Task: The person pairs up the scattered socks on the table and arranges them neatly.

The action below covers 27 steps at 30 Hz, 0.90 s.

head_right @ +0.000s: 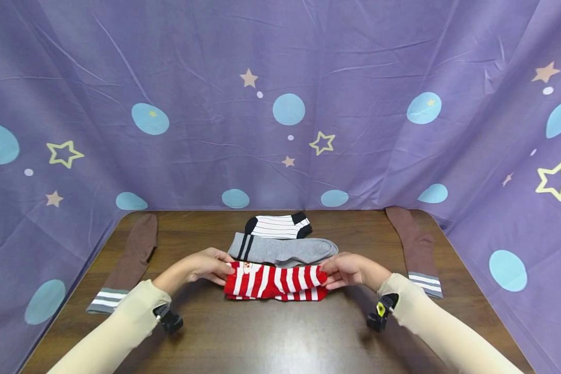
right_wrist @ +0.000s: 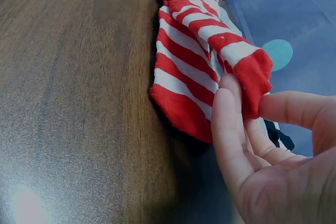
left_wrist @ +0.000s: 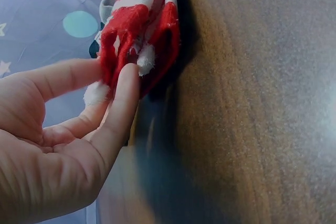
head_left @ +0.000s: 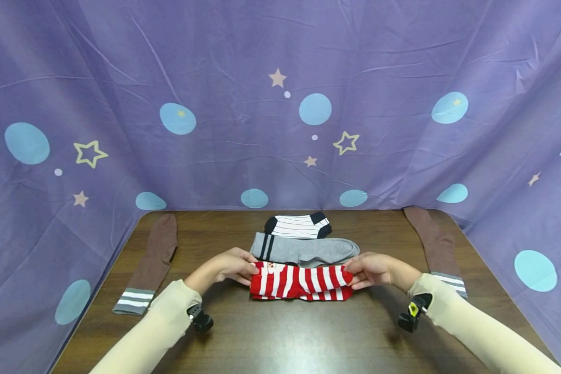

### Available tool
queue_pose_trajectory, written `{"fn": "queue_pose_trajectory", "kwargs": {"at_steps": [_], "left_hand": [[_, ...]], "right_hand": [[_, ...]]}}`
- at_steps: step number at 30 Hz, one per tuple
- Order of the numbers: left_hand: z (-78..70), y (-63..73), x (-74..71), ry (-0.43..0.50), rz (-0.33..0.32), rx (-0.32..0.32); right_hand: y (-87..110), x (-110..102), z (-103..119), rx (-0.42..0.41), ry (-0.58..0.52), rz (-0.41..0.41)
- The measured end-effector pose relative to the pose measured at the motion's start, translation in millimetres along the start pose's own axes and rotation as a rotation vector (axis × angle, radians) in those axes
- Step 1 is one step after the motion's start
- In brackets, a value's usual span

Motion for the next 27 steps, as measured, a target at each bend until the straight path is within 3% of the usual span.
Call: {"fn": "queue_pose_trajectory", "kwargs": {"at_steps": [9, 19, 23, 27], "left_hand": [[-0.5, 3.2, 0.9, -0.064, 0.023, 0.002], [-1.7, 5.1, 5.2, 0.019, 0.063, 0.042], [-0.8, 7.5, 6.0, 0.032, 0.084, 0.036], [0.9, 8.0, 7.3, 0.016, 0.079, 0.035]], "right_hand": [[-3.0, 0, -3, -0.017, -0.002, -0.010], [-2.9, 0, -7, -0.025, -0.026, 0.046], [-3.8, 2, -10, -0.028, 0.011, 0.002], [-7.1, 4, -13, -0.036, 0.106, -0.106]]}}
Point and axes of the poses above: each hand's wrist, its own y-axis away from the middle knuckle, its own x-axis out of the palm, z = x × y, the point moved 2 cm from there along -y, towards the middle knuckle, and after that the axes turned 15 degrees about z, right-handed, at the moved point
